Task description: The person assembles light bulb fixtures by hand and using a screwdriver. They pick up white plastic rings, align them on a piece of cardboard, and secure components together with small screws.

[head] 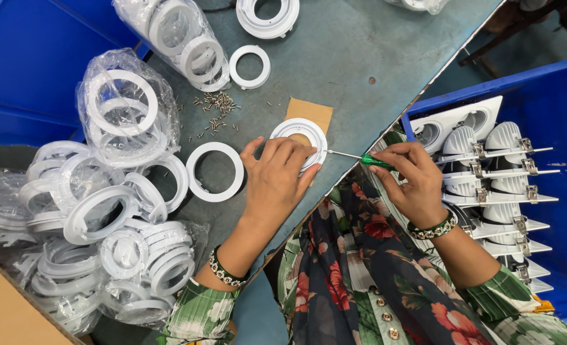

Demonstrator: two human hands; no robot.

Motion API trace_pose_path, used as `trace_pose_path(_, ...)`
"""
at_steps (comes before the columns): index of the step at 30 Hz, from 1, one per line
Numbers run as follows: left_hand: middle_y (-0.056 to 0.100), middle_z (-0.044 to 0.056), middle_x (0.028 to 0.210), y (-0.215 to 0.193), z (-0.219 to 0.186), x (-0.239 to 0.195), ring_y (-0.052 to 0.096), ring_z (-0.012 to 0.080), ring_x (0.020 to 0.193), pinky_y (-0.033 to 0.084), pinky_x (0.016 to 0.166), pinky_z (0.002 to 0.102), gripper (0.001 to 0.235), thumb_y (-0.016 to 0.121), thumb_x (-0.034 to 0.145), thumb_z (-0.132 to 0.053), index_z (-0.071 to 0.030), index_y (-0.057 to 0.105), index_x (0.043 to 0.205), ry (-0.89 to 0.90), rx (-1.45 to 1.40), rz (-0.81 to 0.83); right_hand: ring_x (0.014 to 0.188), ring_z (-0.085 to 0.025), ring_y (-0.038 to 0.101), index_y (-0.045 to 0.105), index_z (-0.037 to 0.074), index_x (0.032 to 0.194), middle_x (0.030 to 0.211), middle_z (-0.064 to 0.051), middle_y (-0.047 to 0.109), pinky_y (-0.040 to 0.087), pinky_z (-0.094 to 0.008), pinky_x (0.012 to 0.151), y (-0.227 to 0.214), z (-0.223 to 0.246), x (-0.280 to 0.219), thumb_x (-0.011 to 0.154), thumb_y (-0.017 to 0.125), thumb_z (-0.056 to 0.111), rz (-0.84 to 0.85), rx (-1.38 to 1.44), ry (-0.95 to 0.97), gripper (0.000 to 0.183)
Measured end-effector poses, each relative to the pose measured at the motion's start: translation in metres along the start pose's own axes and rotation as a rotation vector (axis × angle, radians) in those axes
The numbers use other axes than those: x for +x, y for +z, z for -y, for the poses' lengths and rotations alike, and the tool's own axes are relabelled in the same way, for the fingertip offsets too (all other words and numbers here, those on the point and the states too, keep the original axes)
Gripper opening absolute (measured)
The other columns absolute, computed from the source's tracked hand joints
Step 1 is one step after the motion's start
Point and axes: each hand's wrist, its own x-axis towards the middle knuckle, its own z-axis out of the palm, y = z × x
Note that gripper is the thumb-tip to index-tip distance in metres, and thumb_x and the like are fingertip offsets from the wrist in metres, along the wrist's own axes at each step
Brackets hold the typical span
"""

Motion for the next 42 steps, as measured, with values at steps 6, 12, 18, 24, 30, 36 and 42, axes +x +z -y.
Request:
trace_pose_path(6,0.063,-0.002,0.099,-0.0005,-0.0003,0.0007,0.060,0.0190,0.106,0.033,0.107,0.053,0.027,0.079,0.089,-0.030,-0.017,0.070,0.111,-0.003,0.005,0.008,0.086,-0.017,0.067,0.075,0.007,0.114,0.105,-0.007,0.066,0.053,-0.030,0.074,-0.0006,-0.0001,0.0008,0.089,0.082,0.005,0.004,-0.016,-0.007,0.025)
trace_pose_path(12,0.064,-0.003,0.101,-0.0016,-0.0008,0.0013,0.061,0.0188,0.104,0.034,0.106,0.051,0.028,0.080,0.088,-0.029,-0.017,0.070,0.111,-0.006,-0.007,0.011,0.084,-0.017,0.066,0.076,0.006,0.113,0.105,-0.008,0.066,0.053,-0.030,0.072,-0.0016,0.0005,0.0017,0.088,0.082,0.005,0.011,-0.027,-0.004,0.026)
trace_pose_path(18,0.066,-0.002,0.105,-0.0030,-0.0001,0.0015,0.061,0.0198,0.104,0.038,0.101,0.047,0.028,0.079,0.088,-0.027,-0.015,0.070,0.113,-0.014,-0.052,0.010,0.085,-0.017,0.067,0.075,0.006,0.113,0.106,-0.008,0.066,0.053,-0.029,0.072,-0.0011,0.0009,0.0027,0.089,0.082,0.005,0.006,-0.014,-0.011,0.025)
trace_pose_path(24,0.064,0.000,0.104,0.0011,0.0026,-0.0006,0.061,0.0226,0.103,0.040,0.097,0.046,0.029,0.079,0.088,-0.026,-0.014,0.071,0.113,-0.021,-0.083,0.021,0.086,-0.017,0.067,0.075,0.006,0.113,0.106,-0.008,0.066,0.054,-0.030,0.074,-0.0003,-0.0007,0.0017,0.088,0.082,0.005,0.006,-0.012,-0.011,0.025)
trace_pose_path(30,0.065,0.000,0.104,0.0012,0.0034,-0.0007,0.061,0.0227,0.103,0.041,0.097,0.045,0.030,0.079,0.088,-0.025,-0.013,0.071,0.114,-0.019,-0.096,0.019,0.086,-0.018,0.067,0.075,0.006,0.113,0.106,-0.008,0.066,0.054,-0.030,0.074,-0.0007,-0.0010,0.0020,0.088,0.082,0.005,0.006,-0.014,-0.020,0.026)
trace_pose_path(36,0.064,0.001,0.104,0.0011,0.0036,-0.0004,0.061,0.0235,0.104,0.041,0.097,0.046,0.030,0.079,0.088,-0.026,-0.013,0.071,0.114,-0.017,-0.083,0.023,0.086,-0.018,0.067,0.075,0.006,0.113,0.106,-0.008,0.067,0.054,-0.030,0.074,-0.0010,-0.0003,0.0018,0.088,0.082,0.005,0.008,-0.017,-0.016,0.026)
trace_pose_path(42,0.065,0.000,0.106,0.0007,0.0033,-0.0005,0.061,0.0228,0.104,0.041,0.097,0.046,0.030,0.079,0.088,-0.026,-0.014,0.071,0.114,-0.018,-0.091,0.021,0.085,-0.017,0.067,0.075,0.006,0.113,0.107,-0.008,0.066,0.053,-0.030,0.074,-0.0014,0.0016,0.0033,0.089,0.082,0.005,0.013,-0.017,-0.026,0.025)
